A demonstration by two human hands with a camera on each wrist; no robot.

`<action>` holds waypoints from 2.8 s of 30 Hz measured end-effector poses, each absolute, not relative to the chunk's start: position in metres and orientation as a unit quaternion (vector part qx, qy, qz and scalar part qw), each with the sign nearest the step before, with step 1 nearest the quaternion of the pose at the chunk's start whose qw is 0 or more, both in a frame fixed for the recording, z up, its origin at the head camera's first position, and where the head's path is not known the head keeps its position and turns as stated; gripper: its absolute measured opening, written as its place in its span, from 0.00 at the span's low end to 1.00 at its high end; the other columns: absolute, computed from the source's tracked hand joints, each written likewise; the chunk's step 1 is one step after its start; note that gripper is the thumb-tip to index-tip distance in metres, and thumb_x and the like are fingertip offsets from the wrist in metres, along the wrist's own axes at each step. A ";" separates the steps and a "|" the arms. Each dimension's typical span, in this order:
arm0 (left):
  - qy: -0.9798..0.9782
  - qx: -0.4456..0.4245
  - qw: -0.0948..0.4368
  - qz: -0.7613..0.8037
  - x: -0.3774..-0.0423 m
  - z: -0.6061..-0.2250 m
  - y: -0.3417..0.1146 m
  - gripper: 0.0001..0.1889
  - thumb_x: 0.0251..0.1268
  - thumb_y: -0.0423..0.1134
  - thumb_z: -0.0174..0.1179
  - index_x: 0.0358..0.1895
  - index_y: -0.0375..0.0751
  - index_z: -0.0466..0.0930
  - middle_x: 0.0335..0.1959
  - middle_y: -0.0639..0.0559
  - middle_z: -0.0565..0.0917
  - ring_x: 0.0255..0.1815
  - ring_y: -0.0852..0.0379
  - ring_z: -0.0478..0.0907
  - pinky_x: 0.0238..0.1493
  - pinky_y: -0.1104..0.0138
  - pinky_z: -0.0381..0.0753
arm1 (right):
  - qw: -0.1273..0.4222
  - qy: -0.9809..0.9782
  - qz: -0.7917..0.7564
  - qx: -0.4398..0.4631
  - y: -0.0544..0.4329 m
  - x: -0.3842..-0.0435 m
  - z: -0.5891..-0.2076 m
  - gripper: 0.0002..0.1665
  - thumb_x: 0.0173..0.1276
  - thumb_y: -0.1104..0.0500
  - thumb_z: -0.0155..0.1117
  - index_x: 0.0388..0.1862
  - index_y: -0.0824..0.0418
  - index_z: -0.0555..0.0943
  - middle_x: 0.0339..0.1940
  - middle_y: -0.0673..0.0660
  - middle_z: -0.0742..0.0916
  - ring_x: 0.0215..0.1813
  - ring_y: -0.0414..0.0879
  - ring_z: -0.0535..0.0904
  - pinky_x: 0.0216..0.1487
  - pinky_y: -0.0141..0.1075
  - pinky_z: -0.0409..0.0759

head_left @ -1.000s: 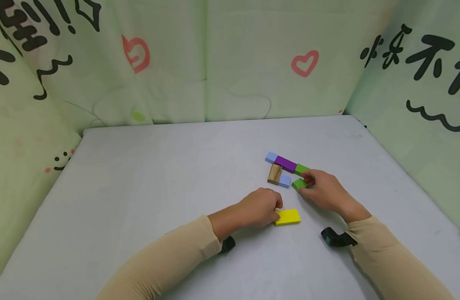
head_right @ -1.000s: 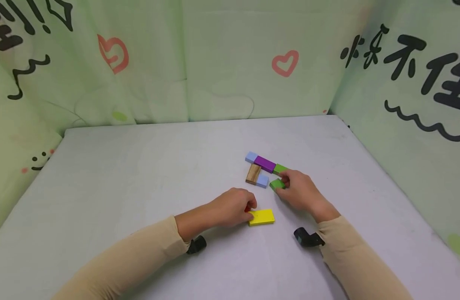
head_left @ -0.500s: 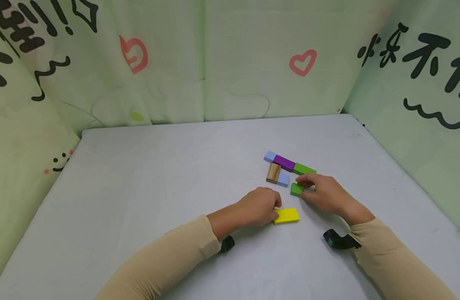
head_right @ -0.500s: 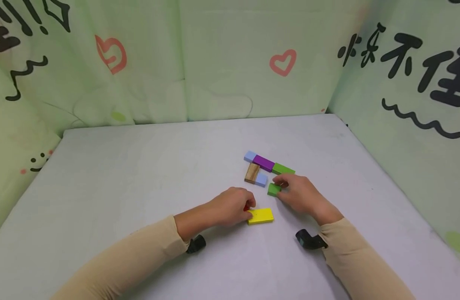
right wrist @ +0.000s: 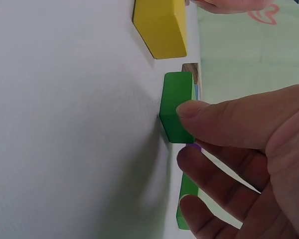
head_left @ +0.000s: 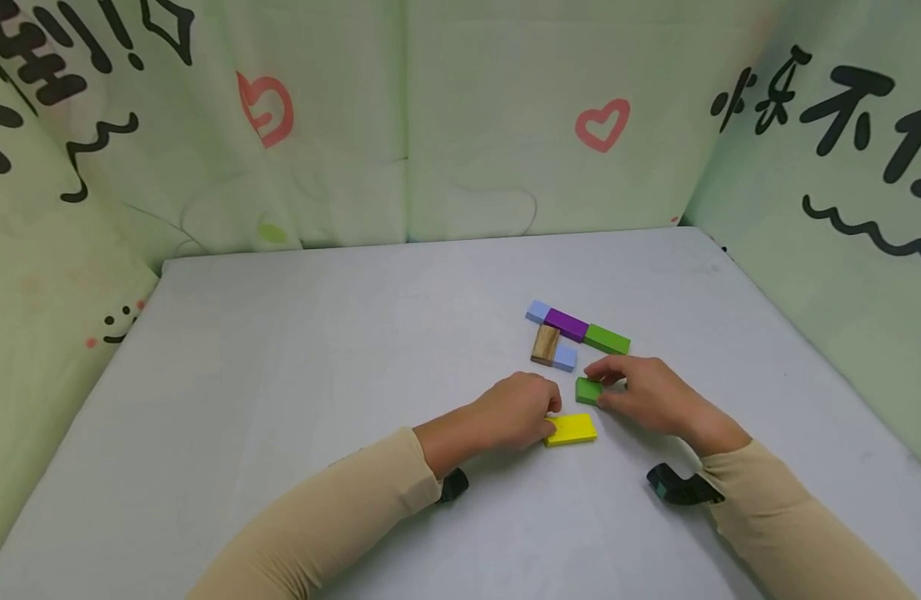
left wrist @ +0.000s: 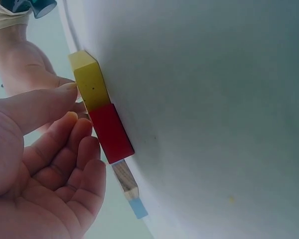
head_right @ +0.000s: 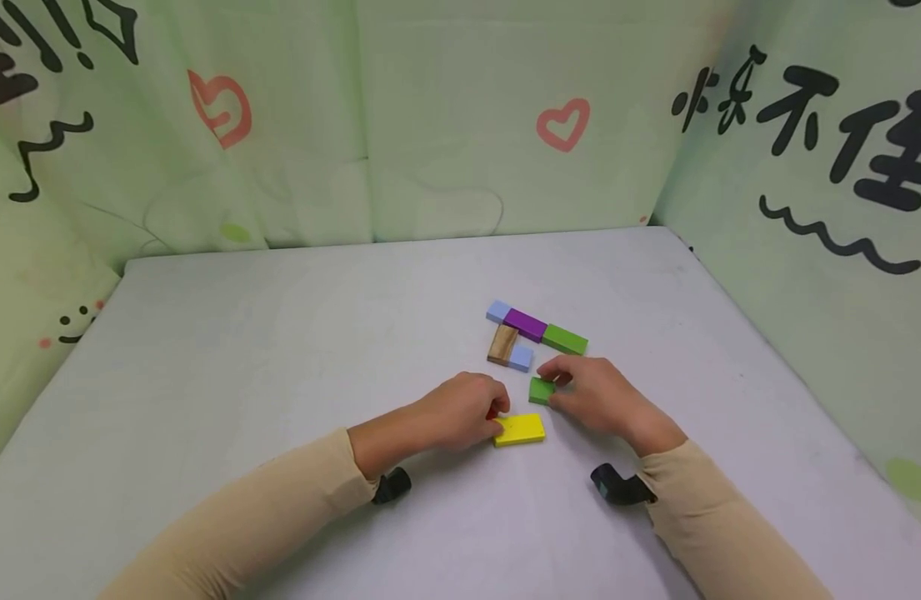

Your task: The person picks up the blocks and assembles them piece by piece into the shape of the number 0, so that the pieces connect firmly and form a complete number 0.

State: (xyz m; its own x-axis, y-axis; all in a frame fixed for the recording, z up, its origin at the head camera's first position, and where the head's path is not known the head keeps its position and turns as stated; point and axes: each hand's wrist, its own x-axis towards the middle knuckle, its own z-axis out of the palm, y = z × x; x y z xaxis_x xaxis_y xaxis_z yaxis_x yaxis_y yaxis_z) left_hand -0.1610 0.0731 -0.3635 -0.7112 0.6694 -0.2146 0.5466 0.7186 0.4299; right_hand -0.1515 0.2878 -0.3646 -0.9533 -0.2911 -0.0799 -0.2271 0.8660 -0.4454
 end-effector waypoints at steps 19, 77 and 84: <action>0.908 0.344 0.174 0.167 -0.162 -0.364 0.074 0.13 0.68 0.40 0.67 0.52 0.43 0.84 0.42 0.57 0.83 0.38 0.62 0.74 0.44 0.75 0.76 | 0.083 0.959 -0.229 -0.144 0.285 -0.143 -0.364 0.19 0.64 0.65 0.69 0.54 0.64 0.83 0.46 0.54 0.87 0.47 0.52 0.80 0.54 0.54 0.78; 0.907 0.340 0.177 0.173 -0.161 -0.363 0.073 0.12 0.67 0.40 0.67 0.51 0.42 0.84 0.38 0.57 0.82 0.35 0.62 0.73 0.41 0.76 0.75 | 0.096 0.955 -0.247 -0.134 0.284 -0.136 -0.367 0.22 0.63 0.62 0.70 0.57 0.64 0.81 0.51 0.57 0.85 0.48 0.52 0.80 0.53 0.52 0.80; 0.908 0.335 0.182 0.175 -0.162 -0.363 0.073 0.13 0.67 0.40 0.67 0.52 0.43 0.84 0.39 0.57 0.82 0.36 0.62 0.73 0.42 0.76 0.76 | 0.092 0.955 -0.251 -0.128 0.285 -0.137 -0.367 0.24 0.63 0.57 0.72 0.57 0.64 0.81 0.51 0.57 0.86 0.48 0.51 0.80 0.53 0.52 0.80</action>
